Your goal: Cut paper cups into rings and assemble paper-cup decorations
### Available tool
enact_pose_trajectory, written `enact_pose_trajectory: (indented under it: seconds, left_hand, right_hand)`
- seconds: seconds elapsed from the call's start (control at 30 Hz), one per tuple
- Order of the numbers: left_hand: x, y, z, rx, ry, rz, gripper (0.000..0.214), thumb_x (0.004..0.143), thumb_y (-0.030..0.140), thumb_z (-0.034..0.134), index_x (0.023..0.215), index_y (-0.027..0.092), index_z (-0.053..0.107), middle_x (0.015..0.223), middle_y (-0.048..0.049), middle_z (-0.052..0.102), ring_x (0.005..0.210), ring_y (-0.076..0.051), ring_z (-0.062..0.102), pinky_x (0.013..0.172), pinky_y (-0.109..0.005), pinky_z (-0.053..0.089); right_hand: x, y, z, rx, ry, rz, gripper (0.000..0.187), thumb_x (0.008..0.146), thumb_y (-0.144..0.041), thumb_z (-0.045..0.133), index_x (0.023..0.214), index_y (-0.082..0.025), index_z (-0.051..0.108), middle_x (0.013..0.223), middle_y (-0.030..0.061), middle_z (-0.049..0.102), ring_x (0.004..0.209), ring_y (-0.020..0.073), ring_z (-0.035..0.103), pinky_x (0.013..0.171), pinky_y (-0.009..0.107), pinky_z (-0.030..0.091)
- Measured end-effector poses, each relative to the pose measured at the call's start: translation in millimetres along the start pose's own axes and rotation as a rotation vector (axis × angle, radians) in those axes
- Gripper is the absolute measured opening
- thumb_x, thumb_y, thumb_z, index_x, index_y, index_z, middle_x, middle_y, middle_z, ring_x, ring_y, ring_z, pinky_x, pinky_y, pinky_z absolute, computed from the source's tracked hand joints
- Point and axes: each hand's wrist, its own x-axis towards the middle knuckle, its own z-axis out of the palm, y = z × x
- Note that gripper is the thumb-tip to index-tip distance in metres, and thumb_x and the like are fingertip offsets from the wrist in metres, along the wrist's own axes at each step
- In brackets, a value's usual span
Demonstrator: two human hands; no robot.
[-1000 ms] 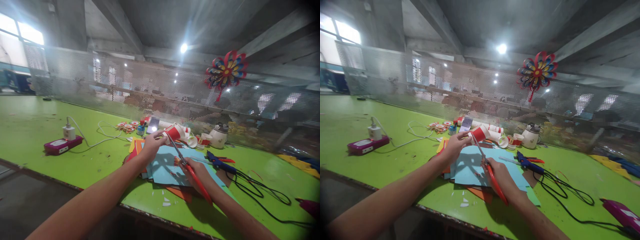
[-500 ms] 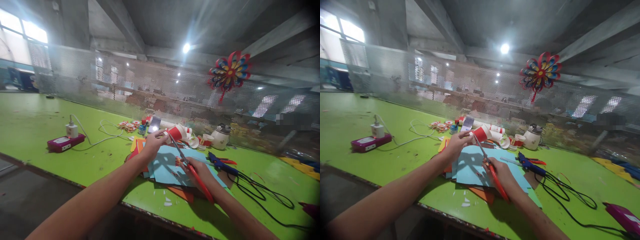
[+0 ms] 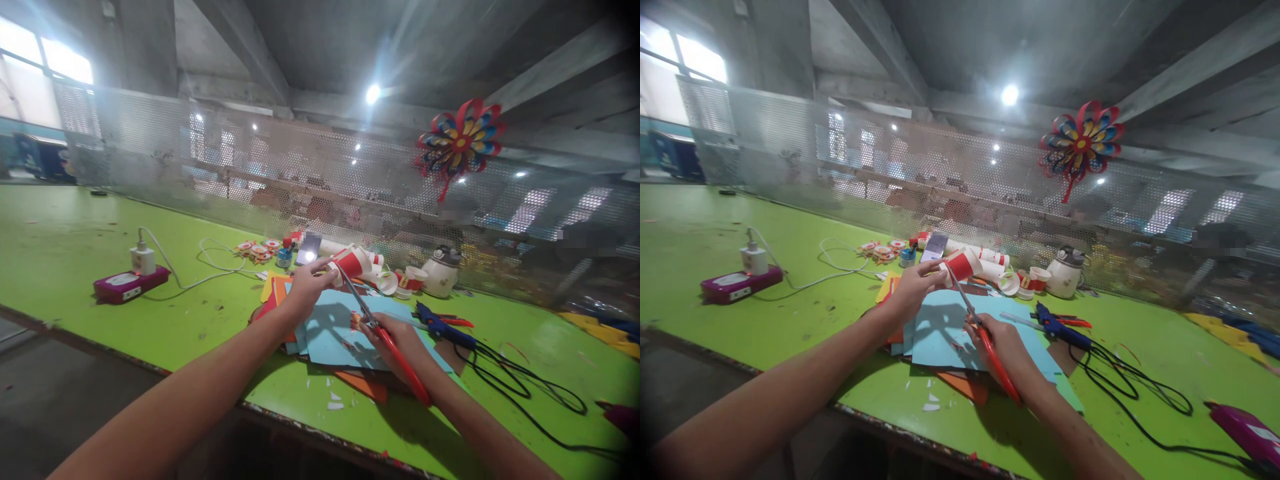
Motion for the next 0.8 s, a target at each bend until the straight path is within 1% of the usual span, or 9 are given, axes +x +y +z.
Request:
enact_pose_trajectory:
  seconds: [0.17, 0.3, 0.4, 0.53, 0.67, 0.8]
  left_hand:
    - [1, 1, 0.7, -0.004, 0.009, -0.001, 0.04, 0.067, 0.02, 0.072, 0.105, 0.009, 0.065, 0.097, -0.0131, 0.068, 0.079, -0.02, 0.065, 0.074, -0.035, 0.053]
    - [1, 2, 1.5, -0.043, 0.01, -0.007, 0.036, 0.064, 0.02, 0.074, 0.098, 0.01, 0.067, 0.093, -0.0121, 0.067, 0.075, -0.019, 0.065, 0.071, -0.035, 0.053]
    - [1, 1, 1.6, -0.061, 0.008, -0.007, 0.036, 0.063, 0.021, 0.075, 0.097, 0.01, 0.068, 0.091, -0.0114, 0.066, 0.074, -0.019, 0.064, 0.071, -0.036, 0.053]
    - [2, 0, 1.7, -0.055, 0.007, -0.015, 0.036, 0.064, 0.021, 0.074, 0.098, 0.009, 0.068, 0.092, -0.0124, 0.065, 0.075, -0.019, 0.063, 0.072, -0.037, 0.053]
    - [1, 1, 3.2, -0.058, 0.011, -0.025, 0.036, 0.065, 0.021, 0.074, 0.097, 0.008, 0.068, 0.093, -0.0135, 0.066, 0.075, -0.019, 0.064, 0.073, -0.038, 0.052]
    - [-1, 4, 5.1, -0.074, 0.035, -0.03, 0.037, 0.065, 0.02, 0.074, 0.1, 0.009, 0.068, 0.089, -0.0105, 0.064, 0.074, -0.018, 0.064, 0.073, -0.037, 0.052]
  right_hand:
    - [-2, 2, 1, 0.014, 0.009, -0.021, 0.031, 0.087, -0.04, 0.045, 0.09, -0.017, 0.065, 0.077, 0.0044, 0.07, 0.068, 0.0204, 0.063, 0.062, 0.027, 0.047]
    - [-2, 8, 5, 0.016, 0.023, -0.039, 0.029, 0.087, -0.038, 0.044, 0.09, -0.018, 0.065, 0.076, 0.0036, 0.07, 0.068, 0.0205, 0.063, 0.062, 0.027, 0.047]
    - [-3, 9, 6, 0.02, 0.034, -0.051, 0.026, 0.086, -0.034, 0.044, 0.09, -0.018, 0.065, 0.077, 0.0036, 0.07, 0.068, 0.0201, 0.063, 0.063, 0.027, 0.046]
    - [-4, 5, 5, -0.001, 0.028, -0.053, 0.025, 0.085, -0.031, 0.043, 0.09, -0.018, 0.064, 0.073, 0.0028, 0.068, 0.062, 0.0184, 0.06, 0.059, 0.026, 0.043]
    - [-5, 0, 4, -0.028, 0.017, -0.043, 0.023, 0.085, -0.031, 0.041, 0.081, -0.018, 0.06, 0.065, 0.0028, 0.065, 0.057, 0.0177, 0.057, 0.056, 0.026, 0.041]
    - [-6, -2, 4, -0.026, 0.01, -0.025, 0.027, 0.088, -0.035, 0.038, 0.081, -0.018, 0.059, 0.067, 0.0041, 0.065, 0.058, 0.0186, 0.057, 0.055, 0.027, 0.04]
